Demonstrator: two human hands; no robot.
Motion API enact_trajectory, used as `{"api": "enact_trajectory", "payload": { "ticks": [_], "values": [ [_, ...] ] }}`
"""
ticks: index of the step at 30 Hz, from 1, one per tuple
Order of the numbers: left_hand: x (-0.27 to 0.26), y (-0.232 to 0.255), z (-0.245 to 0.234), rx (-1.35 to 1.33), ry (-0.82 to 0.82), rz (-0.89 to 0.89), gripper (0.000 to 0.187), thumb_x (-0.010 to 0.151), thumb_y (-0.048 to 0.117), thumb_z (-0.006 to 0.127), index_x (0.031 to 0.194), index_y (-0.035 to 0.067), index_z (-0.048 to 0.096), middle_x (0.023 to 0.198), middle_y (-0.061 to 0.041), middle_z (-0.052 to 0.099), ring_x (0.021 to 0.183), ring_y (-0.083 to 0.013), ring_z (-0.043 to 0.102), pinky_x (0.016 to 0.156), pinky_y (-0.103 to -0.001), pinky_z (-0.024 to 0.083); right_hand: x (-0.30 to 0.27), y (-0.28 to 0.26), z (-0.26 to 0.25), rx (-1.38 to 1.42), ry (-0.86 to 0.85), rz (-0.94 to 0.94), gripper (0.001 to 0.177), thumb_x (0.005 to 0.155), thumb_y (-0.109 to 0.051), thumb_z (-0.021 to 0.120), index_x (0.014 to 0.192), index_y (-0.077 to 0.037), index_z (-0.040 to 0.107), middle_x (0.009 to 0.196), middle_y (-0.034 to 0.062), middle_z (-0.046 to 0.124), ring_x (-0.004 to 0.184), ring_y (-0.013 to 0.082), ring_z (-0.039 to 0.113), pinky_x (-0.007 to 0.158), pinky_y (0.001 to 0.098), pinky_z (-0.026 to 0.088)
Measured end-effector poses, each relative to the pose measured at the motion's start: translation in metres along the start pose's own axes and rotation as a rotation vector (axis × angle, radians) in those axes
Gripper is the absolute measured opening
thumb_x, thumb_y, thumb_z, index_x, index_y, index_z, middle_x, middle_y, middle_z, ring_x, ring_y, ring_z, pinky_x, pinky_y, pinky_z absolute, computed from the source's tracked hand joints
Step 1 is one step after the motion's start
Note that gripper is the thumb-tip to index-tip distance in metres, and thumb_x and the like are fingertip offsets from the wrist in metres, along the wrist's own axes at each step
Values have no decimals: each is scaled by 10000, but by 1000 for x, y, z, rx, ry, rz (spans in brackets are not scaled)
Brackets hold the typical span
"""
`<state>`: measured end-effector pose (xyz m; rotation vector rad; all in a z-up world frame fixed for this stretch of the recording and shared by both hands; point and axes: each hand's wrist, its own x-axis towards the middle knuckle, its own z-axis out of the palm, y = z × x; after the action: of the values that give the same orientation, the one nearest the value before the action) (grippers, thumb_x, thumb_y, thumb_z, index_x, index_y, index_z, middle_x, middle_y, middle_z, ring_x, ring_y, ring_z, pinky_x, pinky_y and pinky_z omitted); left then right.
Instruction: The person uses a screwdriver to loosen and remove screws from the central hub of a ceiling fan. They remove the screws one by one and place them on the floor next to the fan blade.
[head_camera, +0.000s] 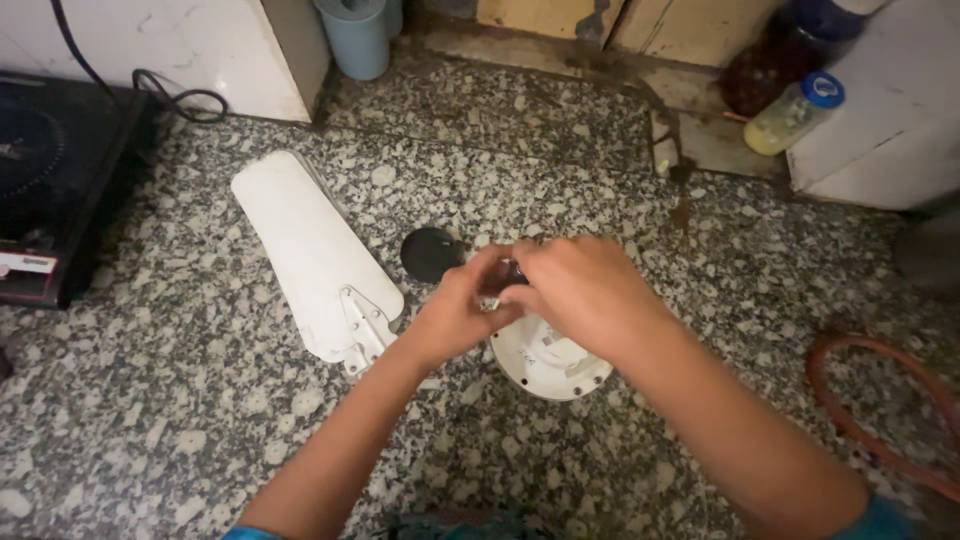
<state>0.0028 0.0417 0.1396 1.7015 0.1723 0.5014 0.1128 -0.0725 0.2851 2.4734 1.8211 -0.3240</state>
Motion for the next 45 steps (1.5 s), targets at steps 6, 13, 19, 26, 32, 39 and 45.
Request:
{"api": "enact_trajectory", "payload": {
  "ticks": [6,13,19,26,32,39,45],
  "values": [
    [4,-2,4,223,51,-12,358,821,0,767,1162,-12,658,1070,-152,675,919,-232,709,798,-354,595,-2,-2,5,41,288,-206,477,707,-313,798,1108,-66,722,980,162,748,817,366,736,653,504,560],
    [5,-2,7,101,76,-109,419,780,22,802,1159,7,625,1041,-101,704,933,-200,721,817,-319,588,1,-2,5,0,-40,67,385,907,-445,724,1142,-141,710,1083,91,747,990,280,730,873,405,576],
    [8,-9,5,229,101,63,334,802,-28,777,1119,-11,671,1114,-120,691,971,-215,729,843,-325,604,1,-2,12,153,342,-174,482,746,-328,767,1143,-61,715,1027,145,746,881,355,733,707,463,563],
    [7,-10,10,140,122,-132,398,755,-4,839,1090,-17,626,1018,-134,654,863,-223,684,753,-362,571,2,2,7,52,13,97,414,895,-457,762,1136,-128,691,1037,109,748,984,291,729,885,411,574],
    [11,-12,5,31,40,28,331,865,25,770,1175,7,656,1085,-66,687,995,-166,721,891,-300,601,-3,8,11,239,316,-176,293,775,-234,776,1018,-80,721,997,127,739,910,314,718,787,427,562],
    [12,-9,14,116,126,-35,365,741,56,853,1040,-10,654,1012,-102,660,886,-192,686,747,-315,582,6,7,14,69,30,96,357,911,-405,767,1010,-64,727,1010,125,742,946,294,725,869,407,573],
    [6,-4,8,212,145,-51,307,774,35,792,1054,-23,679,989,-93,696,870,-179,701,744,-305,579,1,8,17,315,411,-242,416,710,-249,798,1057,-28,733,950,158,748,815,322,741,739,432,582]
  ]
}}
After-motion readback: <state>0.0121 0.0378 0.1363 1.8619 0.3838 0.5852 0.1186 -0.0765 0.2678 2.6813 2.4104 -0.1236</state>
